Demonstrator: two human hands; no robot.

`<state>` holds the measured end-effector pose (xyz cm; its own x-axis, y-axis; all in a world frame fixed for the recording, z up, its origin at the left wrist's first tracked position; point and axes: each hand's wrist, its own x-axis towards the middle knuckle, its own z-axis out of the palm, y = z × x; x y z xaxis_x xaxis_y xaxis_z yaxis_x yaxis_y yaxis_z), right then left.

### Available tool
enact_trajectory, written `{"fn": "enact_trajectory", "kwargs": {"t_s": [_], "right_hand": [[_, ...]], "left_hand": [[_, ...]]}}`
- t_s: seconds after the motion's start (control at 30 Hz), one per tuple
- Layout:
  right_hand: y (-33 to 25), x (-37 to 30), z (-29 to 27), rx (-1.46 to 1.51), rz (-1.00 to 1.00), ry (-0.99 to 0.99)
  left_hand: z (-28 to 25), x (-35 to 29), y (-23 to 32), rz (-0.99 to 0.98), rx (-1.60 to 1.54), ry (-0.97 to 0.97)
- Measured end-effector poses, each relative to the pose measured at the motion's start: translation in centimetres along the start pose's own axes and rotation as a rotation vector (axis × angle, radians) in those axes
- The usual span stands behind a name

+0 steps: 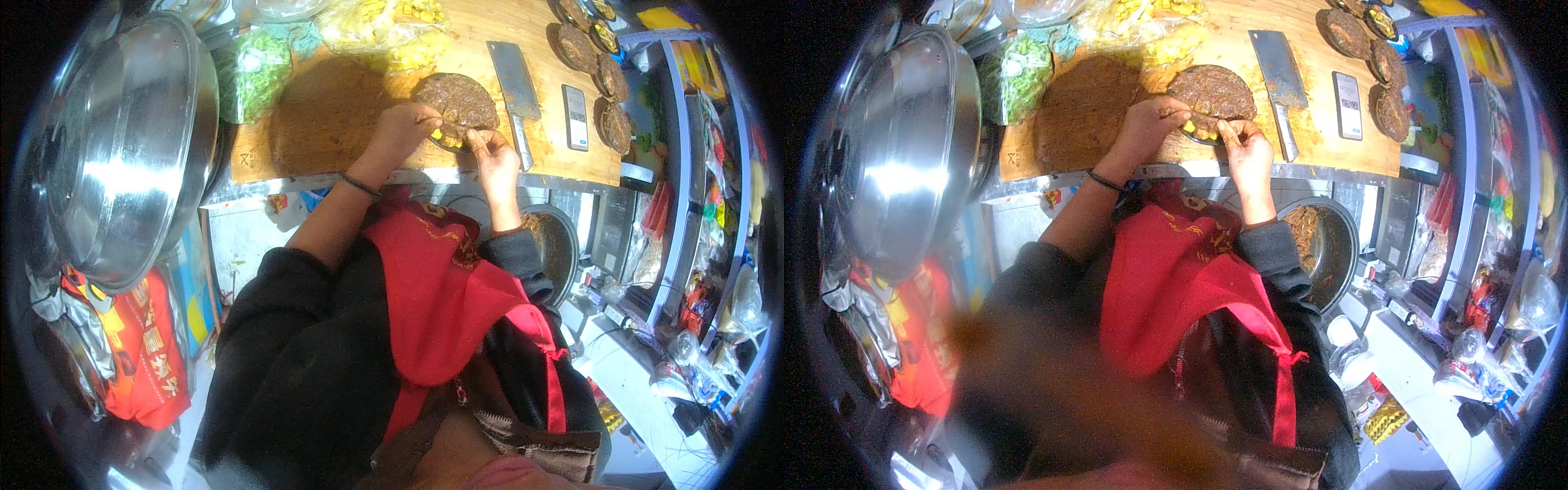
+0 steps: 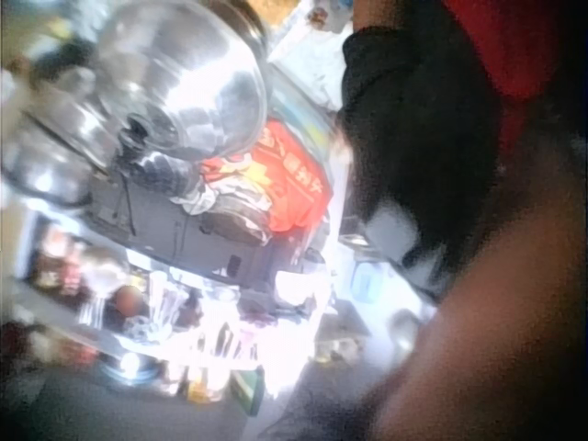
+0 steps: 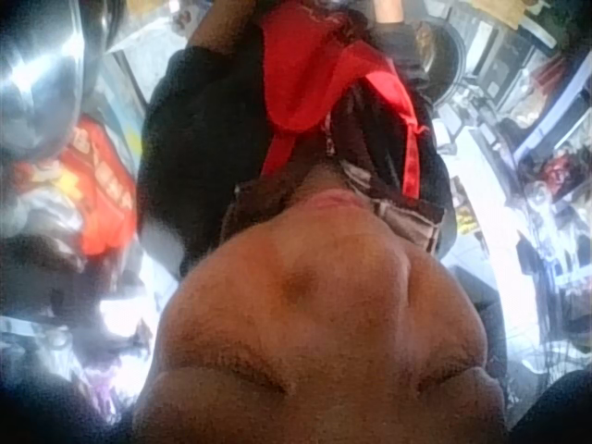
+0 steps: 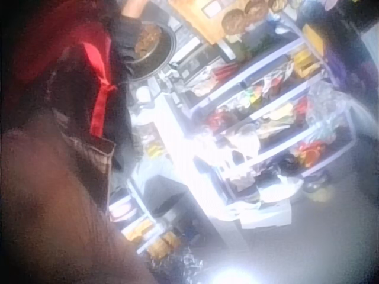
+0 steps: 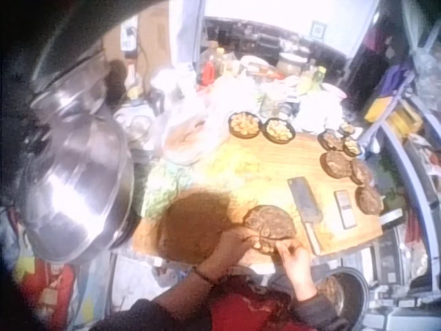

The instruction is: The person repeatedly scoops a shredded filling from a large metal bowl and places it onto small round flatbreads on a wooden board, then folds and seals each one by hand. The finished items are set aside on the board.

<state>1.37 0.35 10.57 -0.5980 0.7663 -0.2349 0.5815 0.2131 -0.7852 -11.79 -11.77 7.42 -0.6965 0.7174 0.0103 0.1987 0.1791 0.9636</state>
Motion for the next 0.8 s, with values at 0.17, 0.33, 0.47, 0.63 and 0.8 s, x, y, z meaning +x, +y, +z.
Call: {"fn": "enact_trajectory", "kwargs": {"t_s": [0.17,0.33,0.47,0.63,0.8], "right_hand": [[0.0,1.6,0.7,-0.041,-0.195,0.101],[-0.7,2.3,1.0,-0.209,-0.236,0.145],[-1.7,2.6,1.1,-0.253,-0.215,0.156],[-1.9,3.1,1.2,-0.318,-0.238,0.184],[-1.7,3.2,0.8,-0.277,-0.242,0.181]], "left_hand": [[0.0,0.9,0.0,0.012,0.102,0.098],[-0.1,1.7,-0.4,0.087,0.262,0.171],[-0.3,1.9,-0.5,0.079,0.244,0.159],[-0.5,2.3,-0.6,0.091,0.213,0.179],[-1.0,2.6,-1.8,-0.119,0.133,0.122]]}}
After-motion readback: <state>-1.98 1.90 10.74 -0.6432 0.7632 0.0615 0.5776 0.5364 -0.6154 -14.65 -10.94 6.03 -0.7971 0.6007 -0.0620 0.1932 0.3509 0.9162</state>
